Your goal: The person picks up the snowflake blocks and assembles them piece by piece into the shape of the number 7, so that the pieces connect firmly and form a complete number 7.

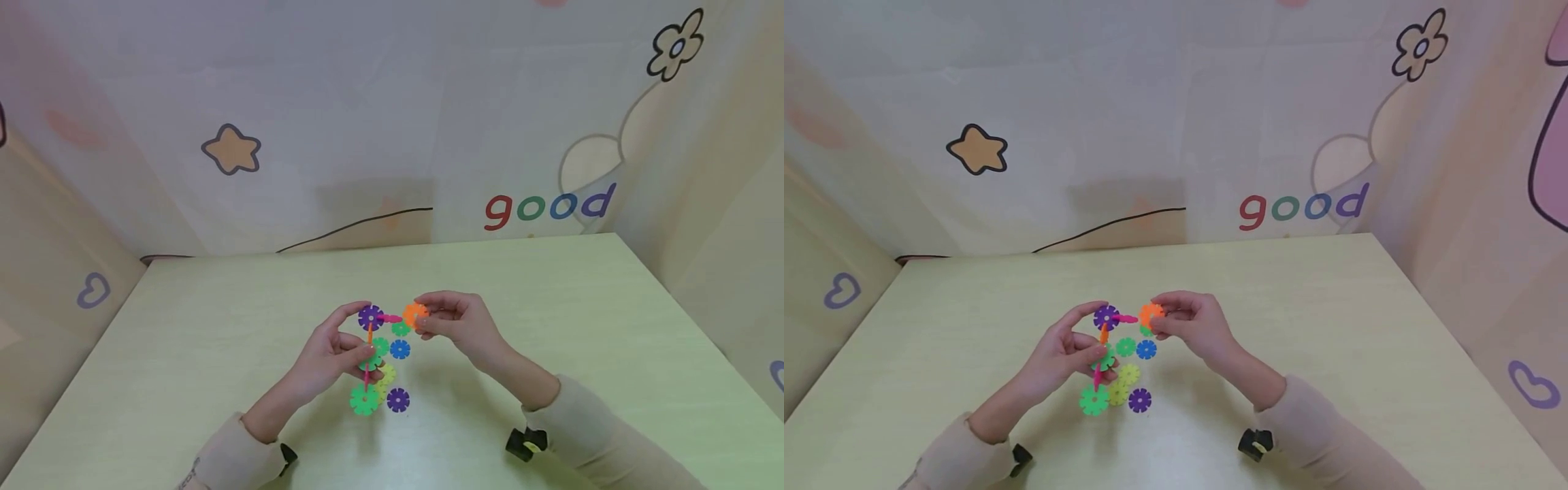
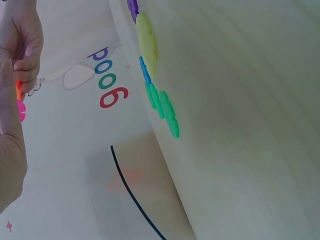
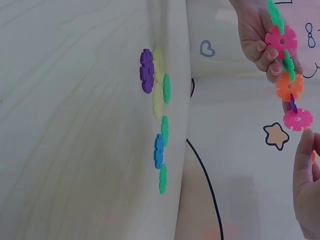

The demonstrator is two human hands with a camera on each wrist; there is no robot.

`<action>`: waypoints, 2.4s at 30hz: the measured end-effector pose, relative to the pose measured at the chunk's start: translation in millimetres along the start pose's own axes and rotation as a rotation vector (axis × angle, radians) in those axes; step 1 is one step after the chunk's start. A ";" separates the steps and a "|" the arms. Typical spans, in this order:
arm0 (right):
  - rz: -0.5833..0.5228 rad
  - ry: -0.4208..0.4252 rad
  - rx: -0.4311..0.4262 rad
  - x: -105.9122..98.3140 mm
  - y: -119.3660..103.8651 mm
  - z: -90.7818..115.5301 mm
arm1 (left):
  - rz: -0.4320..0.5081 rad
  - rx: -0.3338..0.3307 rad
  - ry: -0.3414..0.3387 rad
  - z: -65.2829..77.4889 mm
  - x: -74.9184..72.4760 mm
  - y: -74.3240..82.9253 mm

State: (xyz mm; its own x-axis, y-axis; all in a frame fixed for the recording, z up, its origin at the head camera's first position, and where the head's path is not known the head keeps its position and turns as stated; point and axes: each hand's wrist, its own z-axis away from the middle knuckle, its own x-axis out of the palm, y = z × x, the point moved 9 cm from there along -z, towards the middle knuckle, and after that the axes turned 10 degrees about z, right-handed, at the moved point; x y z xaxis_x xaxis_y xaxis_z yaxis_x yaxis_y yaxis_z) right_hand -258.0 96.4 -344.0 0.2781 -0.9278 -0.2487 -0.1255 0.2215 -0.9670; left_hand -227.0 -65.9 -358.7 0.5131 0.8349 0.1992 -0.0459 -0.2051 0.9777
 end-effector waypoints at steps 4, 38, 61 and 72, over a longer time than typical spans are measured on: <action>-0.024 0.020 -0.002 1.8 0.0 0.1 | -0.008 -0.009 0.025 -1.1 -0.1 -1.7; -0.075 0.147 -0.085 10.8 -4.3 2.6 | -0.068 0.090 0.007 -0.9 5.6 1.0; -0.019 0.173 -0.114 12.3 -7.6 3.0 | -0.089 0.067 -0.002 -0.8 3.6 0.4; 0.036 0.105 -0.055 3.2 7.6 -8.3 | -0.094 0.060 0.013 0.4 0.7 1.4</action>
State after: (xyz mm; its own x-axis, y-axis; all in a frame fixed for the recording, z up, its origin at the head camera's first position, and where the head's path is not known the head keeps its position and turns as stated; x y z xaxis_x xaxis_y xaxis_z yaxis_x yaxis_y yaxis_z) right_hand -266.0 92.7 -351.8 0.1712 -0.9465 -0.2736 -0.1869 0.2415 -0.9522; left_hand -226.3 -65.8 -357.2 0.5016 0.8584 0.1078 0.0540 -0.1555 0.9864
